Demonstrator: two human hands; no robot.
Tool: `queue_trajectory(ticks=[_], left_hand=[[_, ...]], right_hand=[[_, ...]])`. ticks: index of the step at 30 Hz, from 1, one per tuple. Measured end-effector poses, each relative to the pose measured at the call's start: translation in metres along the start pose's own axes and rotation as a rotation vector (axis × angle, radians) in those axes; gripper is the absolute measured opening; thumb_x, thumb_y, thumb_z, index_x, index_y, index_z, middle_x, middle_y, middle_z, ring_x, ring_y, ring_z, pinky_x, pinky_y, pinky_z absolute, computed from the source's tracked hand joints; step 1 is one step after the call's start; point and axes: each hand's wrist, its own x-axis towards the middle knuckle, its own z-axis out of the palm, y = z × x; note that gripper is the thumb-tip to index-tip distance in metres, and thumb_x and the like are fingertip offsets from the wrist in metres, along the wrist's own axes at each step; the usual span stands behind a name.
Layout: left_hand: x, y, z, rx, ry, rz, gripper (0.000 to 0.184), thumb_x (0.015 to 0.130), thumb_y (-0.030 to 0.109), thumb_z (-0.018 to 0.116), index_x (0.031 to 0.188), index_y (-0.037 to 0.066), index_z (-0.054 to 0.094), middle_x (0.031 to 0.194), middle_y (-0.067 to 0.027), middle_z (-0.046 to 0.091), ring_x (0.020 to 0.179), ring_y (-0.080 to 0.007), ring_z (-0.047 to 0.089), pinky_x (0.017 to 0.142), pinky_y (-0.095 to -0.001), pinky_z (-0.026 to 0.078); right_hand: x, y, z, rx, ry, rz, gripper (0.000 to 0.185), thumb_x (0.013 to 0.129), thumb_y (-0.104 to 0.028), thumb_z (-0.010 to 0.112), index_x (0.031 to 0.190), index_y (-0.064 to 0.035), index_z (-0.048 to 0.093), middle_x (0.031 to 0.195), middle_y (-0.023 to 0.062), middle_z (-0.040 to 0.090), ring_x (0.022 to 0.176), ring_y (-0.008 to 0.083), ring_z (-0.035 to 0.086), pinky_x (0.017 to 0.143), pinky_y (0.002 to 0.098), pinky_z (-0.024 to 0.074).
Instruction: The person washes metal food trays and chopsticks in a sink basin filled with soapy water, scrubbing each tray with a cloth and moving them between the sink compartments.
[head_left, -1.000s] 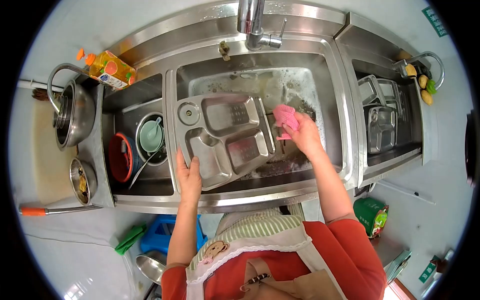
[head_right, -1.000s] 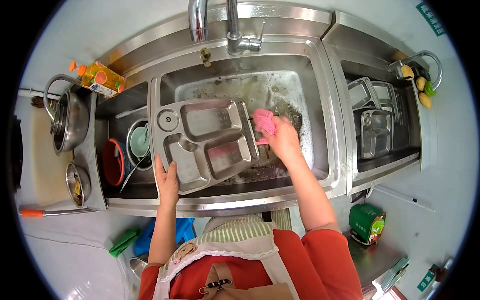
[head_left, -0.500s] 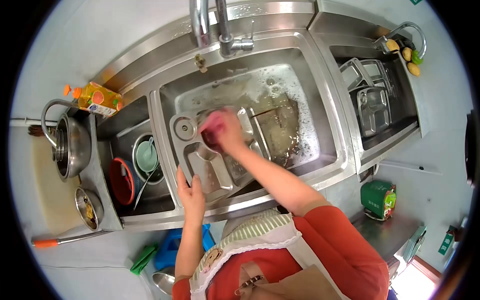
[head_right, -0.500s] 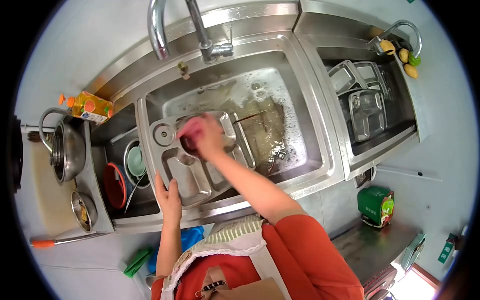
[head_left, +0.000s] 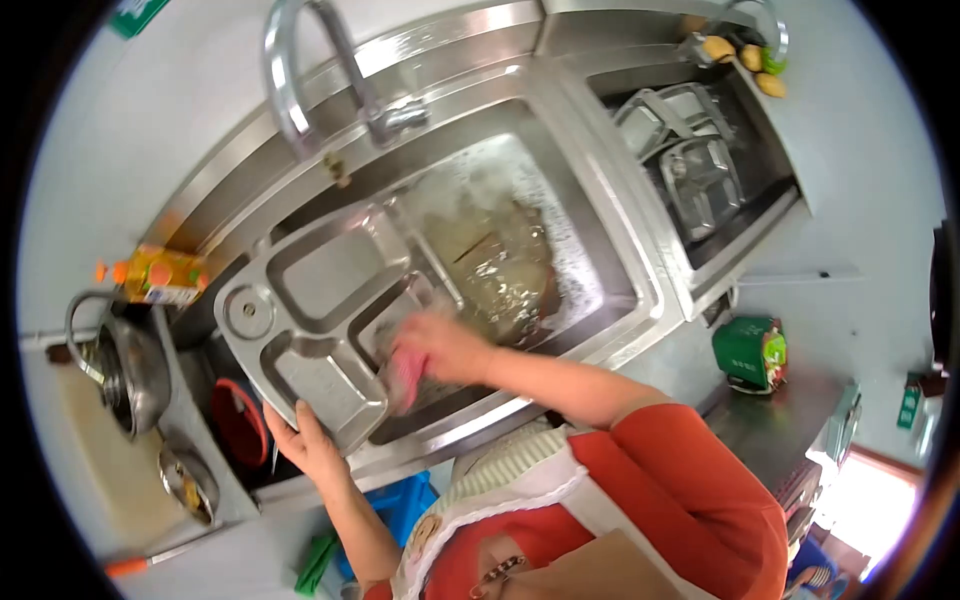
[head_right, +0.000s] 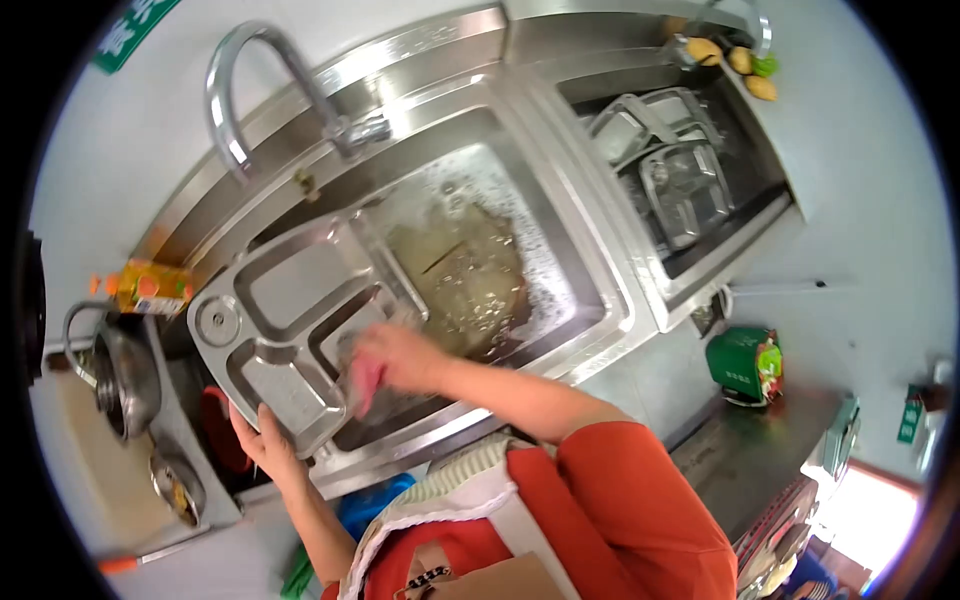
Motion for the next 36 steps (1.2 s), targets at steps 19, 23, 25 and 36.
queue_trajectory(ticks=[19, 23, 25, 36], left_hand=[[-0.063, 0.057, 0.079, 0.231, 0.043, 0.399, 0.034, 0.097, 0.006, 0.048, 0.128, -0.006, 0.043, 0.123, -0.0117, 0.054, 0.107, -0.0174, 0.053, 0.095, -0.0305, 0.042], [-0.057, 0.070, 0.124, 0.090, 0.189, 0.253, 0.038, 0.095, 0.014, 0.053, 0.128, -0.002, 0.045, 0.119, -0.0121, 0.056, 0.103, -0.0198, 0.055, 0.091, -0.0334, 0.045], [-0.058, 0.074, 0.149, 0.179, 0.244, 0.209, 0.038, 0.095, 0.019, 0.054, 0.125, -0.003, 0.048, 0.116, -0.0114, 0.057, 0.098, -0.0183, 0.056, 0.086, -0.0318, 0.046], [-0.113, 0.071, 0.264, 0.202, 0.021, 0.228, 0.033, 0.096, 0.012, 0.052, 0.124, -0.003, 0.043, 0.102, -0.0071, 0.054, 0.087, -0.0129, 0.050, 0.077, -0.0260, 0.043]], right_hand=[[-0.019, 0.019, -0.103, 1.114, 0.142, 0.887, 0.074, 0.090, -0.029, 0.058, 0.147, -0.0138, 0.014, 0.121, 0.0105, 0.051, 0.092, 0.0195, 0.061, 0.077, 0.0348, 0.0530], [-0.043, 0.011, -0.159, 1.226, 0.452, 0.777, 0.080, 0.090, -0.014, 0.058, 0.148, -0.0202, 0.003, 0.115, 0.0087, 0.055, 0.088, 0.0158, 0.060, 0.076, 0.0317, 0.0522], [-0.057, 0.008, -0.190, 1.180, 0.575, 0.677, 0.080, 0.090, -0.008, 0.056, 0.148, -0.0198, 0.004, 0.102, 0.0090, 0.061, 0.080, 0.0145, 0.059, 0.068, 0.0287, 0.0506], [-0.135, 0.036, -0.328, 0.957, 0.675, 0.762, 0.066, 0.088, -0.022, 0.060, 0.142, -0.0178, 0.022, 0.136, 0.0169, 0.040, 0.087, 0.0238, 0.056, 0.076, 0.0415, 0.0495]])
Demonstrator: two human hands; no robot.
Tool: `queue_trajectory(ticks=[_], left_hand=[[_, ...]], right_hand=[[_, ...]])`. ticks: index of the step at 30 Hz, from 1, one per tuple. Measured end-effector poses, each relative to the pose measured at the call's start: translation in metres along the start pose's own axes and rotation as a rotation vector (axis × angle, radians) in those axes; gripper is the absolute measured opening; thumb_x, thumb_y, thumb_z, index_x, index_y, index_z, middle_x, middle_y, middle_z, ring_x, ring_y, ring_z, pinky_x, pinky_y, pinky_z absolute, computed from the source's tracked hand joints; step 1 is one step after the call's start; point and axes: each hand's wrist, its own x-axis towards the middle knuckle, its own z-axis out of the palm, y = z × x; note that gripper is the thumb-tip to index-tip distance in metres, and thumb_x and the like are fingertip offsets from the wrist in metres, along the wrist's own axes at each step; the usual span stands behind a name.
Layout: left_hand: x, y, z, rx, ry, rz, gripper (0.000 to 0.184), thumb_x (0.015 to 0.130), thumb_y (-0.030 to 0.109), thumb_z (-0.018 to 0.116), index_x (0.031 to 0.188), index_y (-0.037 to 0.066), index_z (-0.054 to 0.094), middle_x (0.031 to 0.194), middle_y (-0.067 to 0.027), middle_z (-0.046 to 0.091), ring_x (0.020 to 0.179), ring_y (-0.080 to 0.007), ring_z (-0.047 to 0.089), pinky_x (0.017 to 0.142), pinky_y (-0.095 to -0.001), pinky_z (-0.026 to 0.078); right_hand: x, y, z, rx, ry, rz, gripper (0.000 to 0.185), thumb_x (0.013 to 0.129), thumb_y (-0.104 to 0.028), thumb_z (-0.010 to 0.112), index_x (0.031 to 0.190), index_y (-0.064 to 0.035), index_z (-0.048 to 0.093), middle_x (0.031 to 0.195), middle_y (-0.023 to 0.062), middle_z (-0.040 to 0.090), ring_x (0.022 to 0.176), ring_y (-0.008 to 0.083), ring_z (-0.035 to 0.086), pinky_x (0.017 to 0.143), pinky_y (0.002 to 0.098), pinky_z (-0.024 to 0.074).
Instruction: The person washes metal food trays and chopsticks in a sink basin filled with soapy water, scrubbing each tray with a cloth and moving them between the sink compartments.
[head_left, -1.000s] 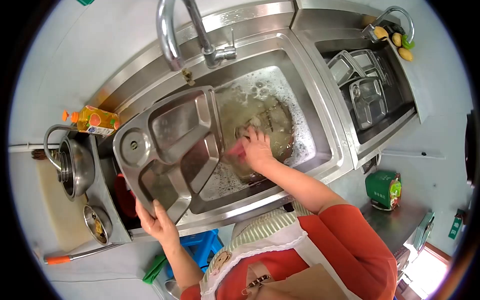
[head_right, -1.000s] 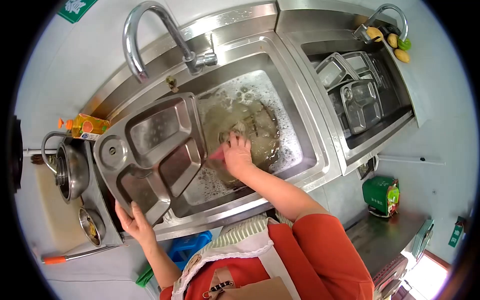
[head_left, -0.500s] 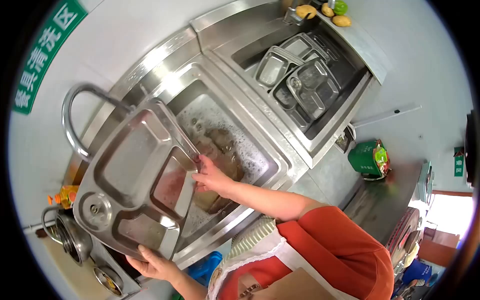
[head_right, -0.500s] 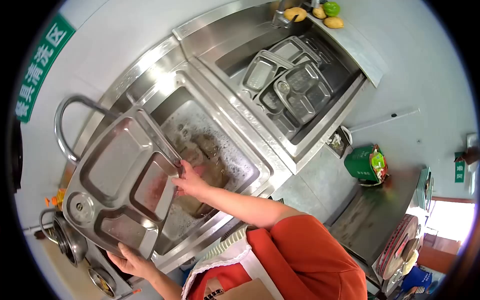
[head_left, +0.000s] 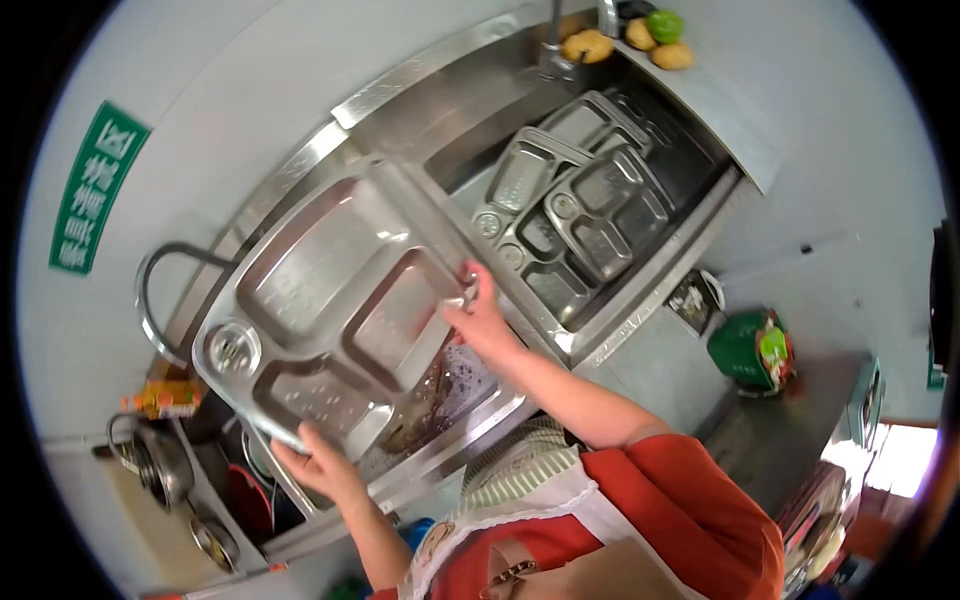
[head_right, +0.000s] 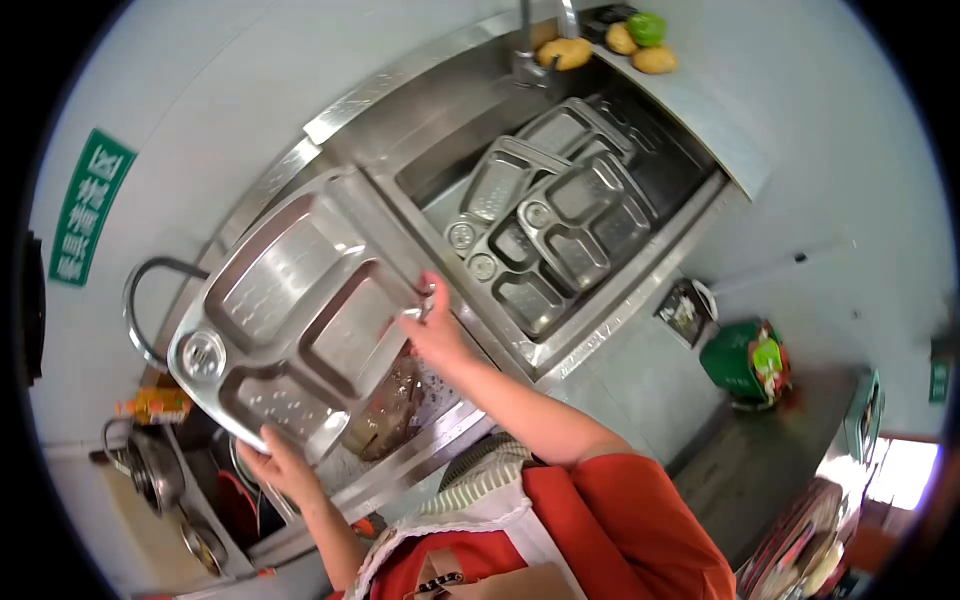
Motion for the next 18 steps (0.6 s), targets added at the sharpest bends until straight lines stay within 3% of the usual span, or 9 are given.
queue_trajectory(ticks=[1, 3, 4, 5, 8, 9, 10, 13, 18], left_hand=[[-0.006, 0.004, 0.006, 0.082, 0.023, 0.150, 0.030, 0.096, 0.011, 0.052, 0.121, -0.004, 0.044, 0.098, -0.0071, 0.053, 0.085, -0.0138, 0.050, 0.076, -0.0263, 0.043], [-0.008, 0.011, 0.007, 0.193, 0.039, 0.394, 0.027, 0.094, 0.008, 0.053, 0.117, -0.005, 0.046, 0.094, -0.0077, 0.052, 0.082, -0.0157, 0.050, 0.074, -0.0263, 0.042], [-0.009, 0.008, -0.001, 0.221, 0.030, 0.481, 0.025, 0.094, 0.007, 0.054, 0.115, -0.005, 0.048, 0.093, -0.0082, 0.051, 0.081, -0.0167, 0.050, 0.073, -0.0259, 0.041], [-0.009, 0.009, -0.012, 0.293, 0.011, 0.554, 0.019, 0.092, 0.002, 0.055, 0.108, -0.006, 0.051, 0.081, -0.0077, 0.049, 0.072, -0.0185, 0.050, 0.069, -0.0241, 0.040], [0.009, 0.036, -0.041, 0.282, -0.283, 0.991, 0.021, 0.089, 0.004, 0.056, 0.109, 0.001, 0.052, 0.104, -0.0184, 0.064, 0.088, -0.0293, 0.061, 0.079, -0.0372, 0.048], [0.008, 0.041, -0.054, 0.410, -0.338, 1.052, 0.020, 0.084, 0.005, 0.058, 0.104, 0.003, 0.056, 0.106, -0.0216, 0.065, 0.090, -0.0348, 0.063, 0.077, -0.0429, 0.049], [0.005, 0.046, -0.063, 0.519, -0.355, 1.082, 0.017, 0.081, 0.004, 0.058, 0.097, 0.003, 0.060, 0.107, -0.0187, 0.066, 0.092, -0.0340, 0.062, 0.080, -0.0446, 0.048], [0.008, 0.034, -0.086, 0.698, -0.205, 1.057, 0.019, 0.078, 0.001, 0.056, 0.095, 0.002, 0.064, 0.108, -0.0152, 0.066, 0.099, -0.0355, 0.060, 0.090, -0.0464, 0.044], [0.020, 0.017, -0.104, 0.629, -0.065, 0.845, 0.016, 0.083, 0.005, 0.060, 0.097, 0.000, 0.063, 0.106, -0.0146, 0.067, 0.099, -0.0330, 0.061, 0.093, -0.0443, 0.043]], right_hand=[[0.007, 0.003, -0.010, -0.013, -0.039, 0.007, 0.066, 0.088, -0.022, 0.060, 0.142, -0.0178, 0.022, 0.136, 0.0169, 0.040, 0.087, 0.0238, 0.056, 0.076, 0.0415, 0.0495], [0.023, 0.003, -0.019, 0.422, -0.218, 0.295, 0.077, 0.088, -0.056, 0.052, 0.146, -0.0200, 0.017, 0.144, 0.0164, 0.029, 0.105, 0.0325, 0.053, 0.088, 0.0515, 0.0445], [0.026, 0.000, -0.018, 0.447, -0.083, 0.393, 0.092, 0.082, -0.076, 0.040, 0.148, -0.0168, 0.015, 0.151, 0.0182, 0.017, 0.121, 0.0447, 0.042, 0.098, 0.0618, 0.0329], [0.022, -0.012, -0.022, 0.568, -0.111, 0.402, 0.091, 0.083, -0.076, 0.037, 0.146, -0.0138, 0.020, 0.149, 0.0187, 0.023, 0.125, 0.0439, 0.039, 0.099, 0.0607, 0.0322], [0.007, -0.037, -0.035, 0.618, -0.250, 0.342, 0.093, 0.082, -0.077, 0.037, 0.140, -0.0036, 0.035, 0.138, 0.0187, 0.042, 0.131, 0.0371, 0.036, 0.104, 0.0552, 0.0308], [0.007, -0.044, -0.028, 0.491, -0.275, 0.286, 0.080, 0.087, -0.067, 0.043, 0.133, -0.0021, 0.043, 0.129, 0.0181, 0.052, 0.123, 0.0307, 0.048, 0.098, 0.0476, 0.0415], [0.068, 0.013, -0.069, 1.055, -0.949, 0.504, 0.056, 0.094, -0.040, 0.050, 0.133, -0.0004, 0.042, 0.130, 0.0146, 0.053, 0.110, 0.0281, 0.059, 0.089, 0.0416, 0.0508], [0.038, -0.004, -0.015, 0.478, -0.504, 0.307, 0.045, 0.090, 0.003, 0.048, 0.134, 0.0015, 0.039, 0.129, 0.0152, 0.053, 0.105, 0.0248, 0.062, 0.078, 0.0272, 0.0569], [0.047, 0.008, 0.071, 0.490, -0.647, 0.399, 0.047, 0.092, -0.021, 0.059, 0.130, 0.0006, 0.042, 0.124, 0.0142, 0.054, 0.092, 0.0174, 0.062, 0.069, 0.0224, 0.0552]])
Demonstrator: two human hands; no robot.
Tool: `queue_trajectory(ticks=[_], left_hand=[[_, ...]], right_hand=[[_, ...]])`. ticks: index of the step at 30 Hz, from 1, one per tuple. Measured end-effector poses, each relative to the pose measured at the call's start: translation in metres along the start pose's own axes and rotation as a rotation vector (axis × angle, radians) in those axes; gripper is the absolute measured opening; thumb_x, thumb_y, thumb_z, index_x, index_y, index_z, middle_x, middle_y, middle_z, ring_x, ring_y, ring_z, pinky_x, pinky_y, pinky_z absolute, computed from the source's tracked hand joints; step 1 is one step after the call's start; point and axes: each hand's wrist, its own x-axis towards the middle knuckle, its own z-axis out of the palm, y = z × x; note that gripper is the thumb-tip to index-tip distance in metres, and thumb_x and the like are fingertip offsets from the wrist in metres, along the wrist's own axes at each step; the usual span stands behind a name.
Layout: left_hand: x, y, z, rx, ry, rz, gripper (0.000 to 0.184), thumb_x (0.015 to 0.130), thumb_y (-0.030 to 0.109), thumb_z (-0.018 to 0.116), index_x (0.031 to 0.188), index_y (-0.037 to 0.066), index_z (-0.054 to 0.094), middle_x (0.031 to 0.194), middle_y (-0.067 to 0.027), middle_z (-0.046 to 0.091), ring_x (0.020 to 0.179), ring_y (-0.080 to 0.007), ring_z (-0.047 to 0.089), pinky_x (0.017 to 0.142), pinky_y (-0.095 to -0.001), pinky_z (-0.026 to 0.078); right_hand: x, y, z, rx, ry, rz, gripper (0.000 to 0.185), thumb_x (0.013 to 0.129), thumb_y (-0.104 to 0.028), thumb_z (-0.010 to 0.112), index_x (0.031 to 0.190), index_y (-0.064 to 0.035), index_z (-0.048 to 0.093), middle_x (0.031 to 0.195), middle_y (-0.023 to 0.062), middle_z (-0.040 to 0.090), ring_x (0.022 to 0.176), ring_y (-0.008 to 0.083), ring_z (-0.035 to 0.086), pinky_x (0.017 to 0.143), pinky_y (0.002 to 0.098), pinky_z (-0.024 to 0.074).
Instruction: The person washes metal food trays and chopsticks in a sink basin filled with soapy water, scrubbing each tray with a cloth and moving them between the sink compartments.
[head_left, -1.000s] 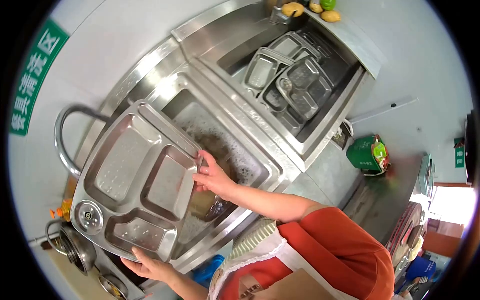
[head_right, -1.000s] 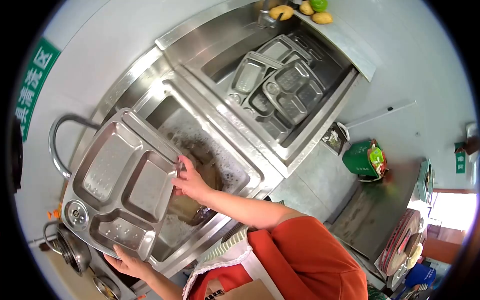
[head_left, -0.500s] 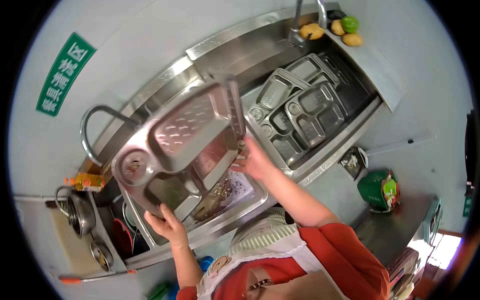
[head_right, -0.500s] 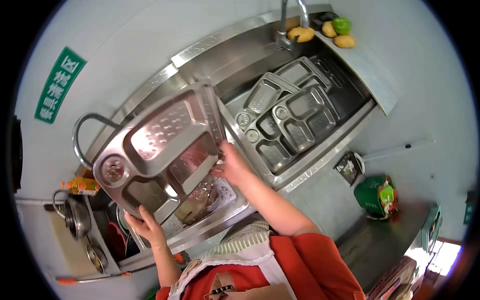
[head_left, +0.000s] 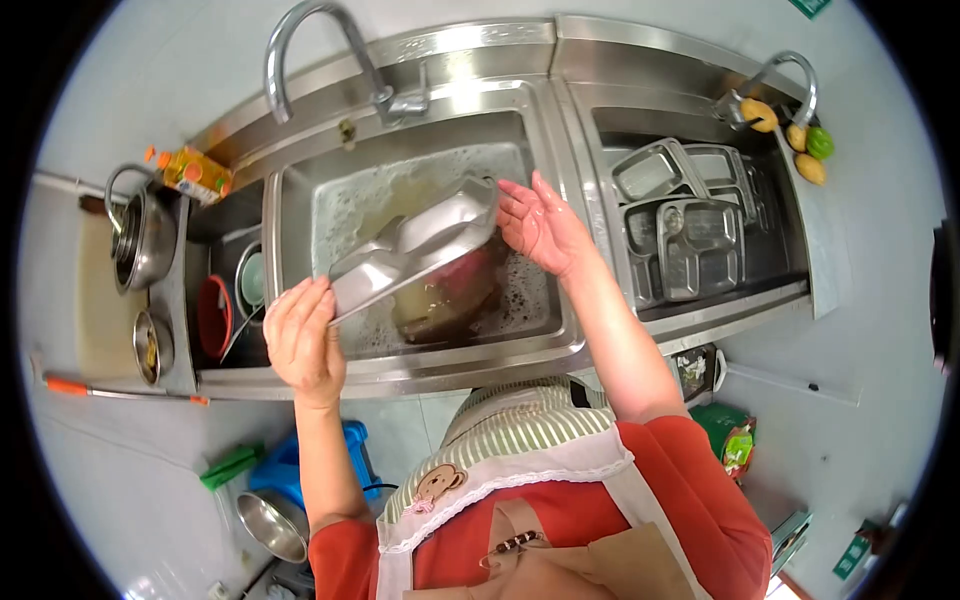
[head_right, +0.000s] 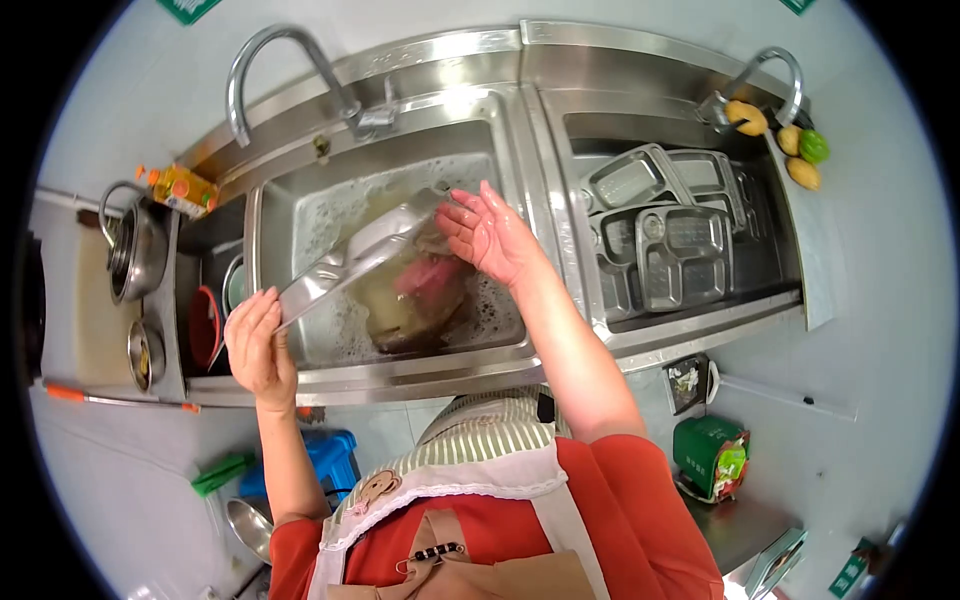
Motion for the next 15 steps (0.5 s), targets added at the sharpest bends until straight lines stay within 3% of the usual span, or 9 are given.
queue_trajectory(ticks=[2, 6, 8, 10, 11, 12, 14, 15], left_hand=[[-0.004, -0.001, -0.003, 0.081, -0.012, 0.047, 0.015, 0.081, 0.003, 0.062, 0.096, 0.002, 0.064, 0.102, -0.0128, 0.068, 0.098, -0.0294, 0.063, 0.088, -0.0409, 0.045], [-0.010, -0.004, 0.001, 0.237, -0.001, 0.023, 0.009, 0.081, 0.010, 0.061, 0.087, 0.008, 0.067, 0.094, -0.0062, 0.071, 0.096, -0.0228, 0.063, 0.098, -0.0387, 0.037], [-0.023, -0.010, 0.001, 0.279, -0.016, 0.001, 0.014, 0.082, 0.015, 0.061, 0.092, 0.011, 0.069, 0.100, -0.0078, 0.070, 0.105, -0.0235, 0.059, 0.103, -0.0403, 0.031], [-0.031, -0.007, 0.003, 0.362, 0.050, -0.165, 0.027, 0.082, 0.016, 0.065, 0.106, 0.004, 0.067, 0.127, -0.0162, 0.055, 0.121, -0.0304, 0.049, 0.106, -0.0436, 0.029], [-0.033, -0.010, 0.014, 0.212, 0.220, -0.277, 0.043, 0.086, 0.021, 0.064, 0.124, 0.003, 0.057, 0.144, -0.0196, 0.035, 0.130, -0.0347, 0.039, 0.108, -0.0458, 0.027], [-0.035, -0.004, 0.021, 0.228, 0.303, -0.486, 0.055, 0.093, 0.029, 0.057, 0.138, 0.002, 0.039, 0.147, -0.0215, 0.028, 0.130, -0.0365, 0.037, 0.107, -0.0467, 0.031], [-0.053, 0.003, 0.026, -0.817, 0.679, -1.154, 0.064, 0.096, 0.035, 0.051, 0.144, 0.003, 0.024, 0.144, -0.0211, 0.032, 0.129, -0.0355, 0.038, 0.105, -0.0455, 0.036], [-0.066, -0.002, 0.024, -1.256, 0.646, -1.180, 0.063, 0.097, 0.036, 0.048, 0.144, 0.003, 0.023, 0.143, -0.0203, 0.034, 0.128, -0.0347, 0.039, 0.104, -0.0449, 0.037]], right_hand=[[0.031, 0.021, 0.006, -0.114, 0.267, 0.095, 0.047, 0.089, -0.042, 0.061, 0.112, -0.0023, 0.053, 0.108, 0.0083, 0.061, 0.088, 0.0148, 0.063, 0.070, 0.0245, 0.0547], [0.052, 0.043, -0.010, -0.076, 0.214, 0.155, 0.027, 0.090, -0.027, 0.059, 0.103, -0.0042, 0.057, 0.096, 0.0058, 0.066, 0.087, 0.0161, 0.065, 0.072, 0.0304, 0.0554], [0.058, 0.050, -0.016, -0.082, 0.190, 0.172, 0.021, 0.089, -0.022, 0.058, 0.102, -0.0045, 0.058, 0.093, 0.0053, 0.067, 0.086, 0.0170, 0.065, 0.073, 0.0323, 0.0556], [0.057, 0.057, -0.019, -0.128, 0.257, 0.172, 0.017, 0.088, -0.013, 0.055, 0.102, -0.0041, 0.058, 0.095, 0.0064, 0.068, 0.086, 0.0185, 0.066, 0.073, 0.0324, 0.0558], [0.061, 0.062, -0.034, -0.080, 0.189, 0.193, 0.014, 0.089, -0.011, 0.054, 0.101, -0.0038, 0.058, 0.094, 0.0058, 0.067, 0.086, 0.0175, 0.066, 0.071, 0.0302, 0.0555], [0.063, 0.071, -0.036, -0.022, 0.092, 0.149, 0.012, 0.091, -0.009, 0.051, 0.101, -0.0056, 0.058, 0.091, 0.0035, 0.067, 0.081, 0.0138, 0.064, 0.065, 0.0256, 0.0535], [0.058, 0.084, -0.030, -0.113, 0.042, 0.068, 0.014, 0.094, -0.010, 0.049, 0.106, -0.0093, 0.056, 0.092, 0.0006, 0.064, 0.074, 0.0098, 0.061, 0.059, 0.0220, 0.0503], [0.056, 0.093, -0.023, -0.170, 0.074, 0.051, 0.016, 0.094, -0.012, 0.049, 0.110, -0.0110, 0.054, 0.094, 0.0000, 0.063, 0.073, 0.0095, 0.060, 0.058, 0.0215, 0.0495]])
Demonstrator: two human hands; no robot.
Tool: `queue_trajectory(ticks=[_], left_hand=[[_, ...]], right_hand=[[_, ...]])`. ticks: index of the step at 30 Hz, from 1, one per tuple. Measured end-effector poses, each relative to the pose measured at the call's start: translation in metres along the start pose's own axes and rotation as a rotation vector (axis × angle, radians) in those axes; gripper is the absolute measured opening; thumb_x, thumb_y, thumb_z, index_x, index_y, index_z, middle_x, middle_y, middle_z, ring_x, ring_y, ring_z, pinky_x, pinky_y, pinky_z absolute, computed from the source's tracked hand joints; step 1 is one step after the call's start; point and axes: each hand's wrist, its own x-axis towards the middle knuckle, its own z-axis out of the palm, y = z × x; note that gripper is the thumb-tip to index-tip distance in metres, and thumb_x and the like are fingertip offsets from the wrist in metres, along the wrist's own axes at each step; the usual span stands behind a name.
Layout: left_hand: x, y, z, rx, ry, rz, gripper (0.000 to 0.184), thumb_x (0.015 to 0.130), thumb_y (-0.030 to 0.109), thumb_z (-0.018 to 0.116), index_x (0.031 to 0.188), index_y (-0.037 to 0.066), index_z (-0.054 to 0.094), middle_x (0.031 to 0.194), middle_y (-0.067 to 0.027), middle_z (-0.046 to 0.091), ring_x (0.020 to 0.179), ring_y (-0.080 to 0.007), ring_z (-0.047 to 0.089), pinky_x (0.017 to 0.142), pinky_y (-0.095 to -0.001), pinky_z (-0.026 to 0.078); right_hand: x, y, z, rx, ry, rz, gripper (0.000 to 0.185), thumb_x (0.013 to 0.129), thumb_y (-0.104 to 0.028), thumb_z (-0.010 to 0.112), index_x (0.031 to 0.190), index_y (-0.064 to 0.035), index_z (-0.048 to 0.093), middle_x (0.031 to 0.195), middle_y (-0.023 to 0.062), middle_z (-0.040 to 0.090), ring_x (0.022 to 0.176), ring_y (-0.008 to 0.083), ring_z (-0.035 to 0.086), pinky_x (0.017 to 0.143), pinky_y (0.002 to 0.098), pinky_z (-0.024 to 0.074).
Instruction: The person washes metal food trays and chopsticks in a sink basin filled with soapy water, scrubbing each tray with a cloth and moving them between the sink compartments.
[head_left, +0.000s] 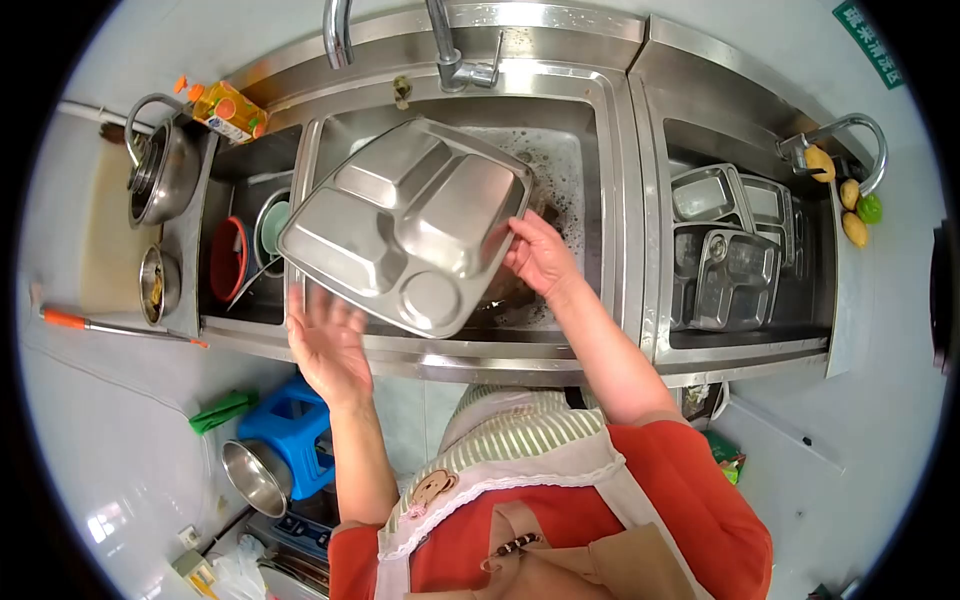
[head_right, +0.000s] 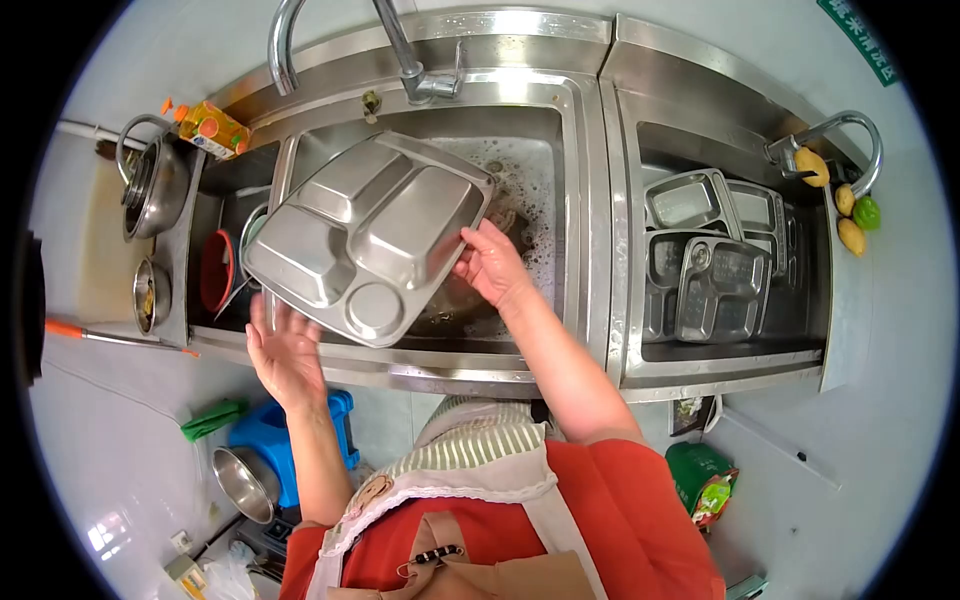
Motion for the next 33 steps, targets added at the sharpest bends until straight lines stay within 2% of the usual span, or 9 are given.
queue_trajectory(ticks=[2, 7, 10, 12, 17, 23, 25, 31, 33], left_hand=[[0.007, 0.001, -0.001, -0.296, -0.128, -0.248, 0.056, 0.098, 0.033, 0.046, 0.142, 0.003, 0.027, 0.138, -0.0178, 0.041, 0.124, -0.0294, 0.046, 0.101, -0.0412, 0.042], [0.054, -0.015, -0.049, 0.101, 0.104, -0.094, 0.045, 0.087, -0.002, 0.049, 0.131, -0.002, 0.041, 0.121, -0.0135, 0.056, 0.109, -0.0227, 0.056, 0.096, -0.0350, 0.044], [0.069, 0.003, -0.062, 0.202, 0.126, -0.025, 0.033, 0.093, 0.004, 0.047, 0.126, -0.001, 0.048, 0.116, -0.0112, 0.058, 0.105, -0.0191, 0.056, 0.093, -0.0329, 0.044], [0.077, 0.013, -0.070, 0.299, 0.167, 0.008, 0.030, 0.096, 0.012, 0.049, 0.125, 0.001, 0.049, 0.112, -0.0097, 0.061, 0.098, -0.0169, 0.059, 0.085, -0.0301, 0.048], [0.098, 0.021, -0.087, 0.408, 0.147, 0.006, 0.027, 0.098, 0.014, 0.047, 0.122, 0.002, 0.052, 0.108, -0.0089, 0.062, 0.095, -0.0162, 0.060, 0.083, -0.0300, 0.048], [0.116, 0.022, -0.079, 0.369, 0.001, -0.058, 0.030, 0.098, 0.020, 0.050, 0.121, 0.001, 0.052, 0.109, -0.0074, 0.062, 0.095, -0.0134, 0.059, 0.084, -0.0270, 0.046], [0.122, 0.014, -0.075, 0.374, -0.051, -0.067, 0.031, 0.098, 0.024, 0.051, 0.120, 0.002, 0.053, 0.109, -0.0070, 0.062, 0.097, -0.0130, 0.057, 0.087, -0.0274, 0.044], [0.129, -0.001, -0.052, 0.254, -0.177, -0.178, 0.034, 0.098, 0.025, 0.052, 0.123, 0.002, 0.051, 0.112, -0.0072, 0.061, 0.100, -0.0138, 0.057, 0.088, -0.0277, 0.044], [0.125, -0.001, -0.042, 0.280, -0.225, -0.188, 0.033, 0.098, 0.023, 0.050, 0.124, 0.002, 0.050, 0.112, -0.0072, 0.061, 0.100, -0.0140, 0.058, 0.089, -0.0283, 0.045]], right_hand=[[0.004, 0.015, 0.002, -0.083, 0.022, -0.005, 0.022, 0.096, -0.016, 0.049, 0.118, -0.0132, 0.047, 0.102, -0.0003, 0.060, 0.073, 0.0098, 0.060, 0.058, 0.0215, 0.0493], [0.028, 0.048, -0.017, -0.198, -0.026, 0.127, 0.029, 0.097, -0.022, 0.049, 0.124, -0.0117, 0.045, 0.102, 0.0022, 0.060, 0.077, 0.0118, 0.061, 0.064, 0.0267, 0.0516], [0.061, 0.062, -0.065, -0.553, 0.207, 0.283, 0.049, 0.092, -0.032, 0.058, 0.132, -0.0112, 0.040, 0.110, 0.0093, 0.060, 0.090, 0.0208, 0.062, 0.076, 0.0367, 0.0524], [0.080, 0.076, -0.084, -1.511, 0.718, -0.205, 0.066, 0.083, -0.037, 0.068, 0.136, -0.0107, 0.039, 0.124, 0.0162, 0.055, 0.106, 0.0294, 0.058, 0.090, 0.0460, 0.0476], [0.102, 0.110, -0.072, -2.065, 0.803, -0.295, 0.059, 0.078, -0.031, 0.070, 0.128, -0.0091, 0.050, 0.139, 0.0254, 0.039, 0.107, 0.0317, 0.059, 0.091, 0.0412, 0.0458], [0.114, 0.063, -0.061, -1.679, 0.462, 0.313, 0.037, 0.074, -0.008, 0.064, 0.111, -0.0076, 0.061, 0.104, 0.0179, 0.064, 0.091, 0.0326, 0.064, 0.082, 0.0380, 0.0507], [0.093, 0.050, -0.014, -1.393, 0.569, 0.038, 0.029, 0.072, -0.003, 0.065, 0.100, -0.0044, 0.064, 0.085, 0.0138, 0.068, 0.083, 0.0280, 0.066, 0.079, 0.0330, 0.0511], [0.047, 0.091, 0.094, -1.029, 0.102, -0.604, 0.045, 0.069, -0.005, 0.074, 0.111, -0.0054, 0.058, 0.121, 0.0116, 0.057, 0.110, 0.0246, 0.055, 0.090, 0.0340, 0.0450], [0.044, 0.096, 0.139, -1.385, 0.041, -0.863, 0.043, 0.073, -0.005, 0.070, 0.114, -0.0064, 0.056, 0.127, 0.0116, 0.051, 0.117, 0.0285, 0.048, 0.097, 0.0363, 0.0389]])
